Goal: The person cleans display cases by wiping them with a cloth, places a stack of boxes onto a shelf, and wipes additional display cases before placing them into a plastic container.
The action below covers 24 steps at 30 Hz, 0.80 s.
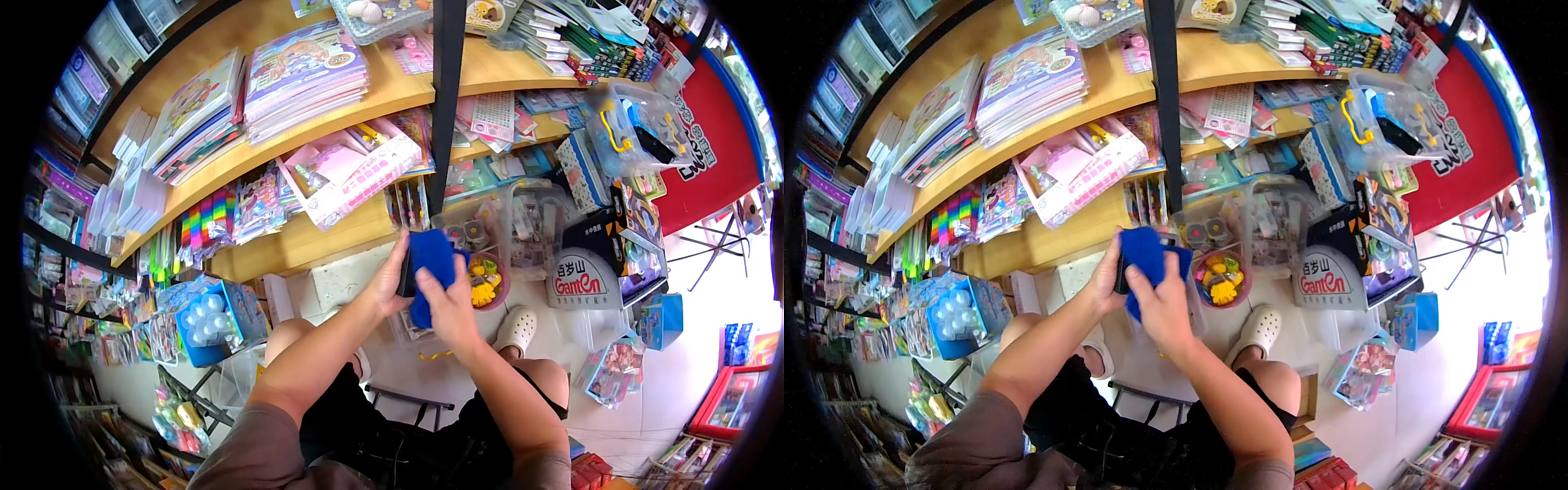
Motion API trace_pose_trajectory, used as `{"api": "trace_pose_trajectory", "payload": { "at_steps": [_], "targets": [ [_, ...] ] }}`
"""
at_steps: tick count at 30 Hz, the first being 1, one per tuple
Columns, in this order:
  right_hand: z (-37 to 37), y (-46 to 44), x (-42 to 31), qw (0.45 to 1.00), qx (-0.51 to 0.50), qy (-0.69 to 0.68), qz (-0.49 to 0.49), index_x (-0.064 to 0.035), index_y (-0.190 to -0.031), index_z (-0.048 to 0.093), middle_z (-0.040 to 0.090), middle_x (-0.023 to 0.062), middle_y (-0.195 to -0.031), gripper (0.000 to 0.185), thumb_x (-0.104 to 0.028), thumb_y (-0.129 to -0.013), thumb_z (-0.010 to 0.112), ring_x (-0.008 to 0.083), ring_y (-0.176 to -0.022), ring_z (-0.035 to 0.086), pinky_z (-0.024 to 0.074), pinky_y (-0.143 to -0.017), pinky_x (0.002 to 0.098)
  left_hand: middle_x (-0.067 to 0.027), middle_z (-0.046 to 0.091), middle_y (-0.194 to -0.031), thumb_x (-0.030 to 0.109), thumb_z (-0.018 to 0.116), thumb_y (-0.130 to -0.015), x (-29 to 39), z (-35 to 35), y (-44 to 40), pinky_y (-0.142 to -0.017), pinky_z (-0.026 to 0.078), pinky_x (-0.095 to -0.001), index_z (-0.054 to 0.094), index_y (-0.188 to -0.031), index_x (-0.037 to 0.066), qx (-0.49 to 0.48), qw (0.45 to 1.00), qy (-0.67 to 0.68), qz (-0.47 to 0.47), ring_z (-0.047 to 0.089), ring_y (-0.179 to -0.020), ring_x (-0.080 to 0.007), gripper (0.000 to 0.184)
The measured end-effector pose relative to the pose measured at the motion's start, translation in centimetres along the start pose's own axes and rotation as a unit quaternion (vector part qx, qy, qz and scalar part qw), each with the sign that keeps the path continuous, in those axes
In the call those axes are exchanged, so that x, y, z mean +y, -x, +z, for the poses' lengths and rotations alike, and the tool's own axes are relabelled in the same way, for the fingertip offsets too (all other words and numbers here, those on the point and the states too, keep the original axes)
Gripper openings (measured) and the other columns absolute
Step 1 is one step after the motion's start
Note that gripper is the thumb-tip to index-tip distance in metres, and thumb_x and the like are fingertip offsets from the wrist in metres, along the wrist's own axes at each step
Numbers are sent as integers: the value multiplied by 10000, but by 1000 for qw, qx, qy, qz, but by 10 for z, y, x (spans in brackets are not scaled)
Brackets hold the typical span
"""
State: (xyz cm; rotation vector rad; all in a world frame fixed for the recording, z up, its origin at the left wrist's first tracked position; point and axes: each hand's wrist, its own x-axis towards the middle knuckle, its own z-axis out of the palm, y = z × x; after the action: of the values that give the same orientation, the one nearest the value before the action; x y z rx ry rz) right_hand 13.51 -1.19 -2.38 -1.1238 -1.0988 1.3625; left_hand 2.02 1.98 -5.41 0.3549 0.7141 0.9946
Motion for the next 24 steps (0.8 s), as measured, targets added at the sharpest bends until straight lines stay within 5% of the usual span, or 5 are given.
{"api": "trace_pose_trajectory", "payload": {
  "at_steps": [3, 6, 15, 22, 24],
  "targets": [
    [-5, 2, 6, 996, -67, -28, 55, -9, -1117, 486, 572, 51, -1014, 315, -150, -872, 627, 102, -932, 514, 424, -843, 260, -108, 528, -1279, 723, 325, -839, 11, -1, 10, -1020, 383, -397, 445, -1332, 94, 23, 998, -8, -65, 515, -1159, -231, 808],
    [-17, 1, 1, 988, -138, 22, 69, 0, -1139, 495, 579, 51, -1030, 343, -161, -868, 630, 99, -936, 521, 426, -852, 262, -128, 482, -1329, 735, 344, -821, 22, -18, 2, -1026, 375, -413, 387, -1372, 83, -111, 994, -4, 11, 496, -1189, -250, 855],
    [-52, -17, -31, 960, 201, -190, 49, -14, -1163, 521, 614, 68, -998, 301, -179, -914, 550, 153, -862, 611, 498, -746, 283, -199, 467, -1317, 729, 385, -809, 29, 0, 10, -979, 426, -423, 330, -1392, 33, -125, 992, 10, 18, 497, -1183, -286, 909],
    [-34, -10, -21, 991, 97, -21, -88, -11, -1092, 480, 577, 51, -950, 263, -178, -913, 577, 122, -777, 567, 473, -681, 285, -130, 518, -1277, 651, 356, -877, 26, 1, 10, -959, 440, -380, 380, -1373, 73, -138, 990, 8, 20, 541, -1127, -234, 762],
    [-35, -9, -4, 959, 43, 247, -132, -15, -1089, 436, 621, 143, -814, 363, -226, -865, 628, 254, -675, 636, 490, -583, 351, -102, 538, -1256, 614, 349, -905, 26, 1, 9, -943, 449, -360, 395, -1367, 96, -125, 992, 1, 32, 559, -1100, -209, 696]
  ]
}}
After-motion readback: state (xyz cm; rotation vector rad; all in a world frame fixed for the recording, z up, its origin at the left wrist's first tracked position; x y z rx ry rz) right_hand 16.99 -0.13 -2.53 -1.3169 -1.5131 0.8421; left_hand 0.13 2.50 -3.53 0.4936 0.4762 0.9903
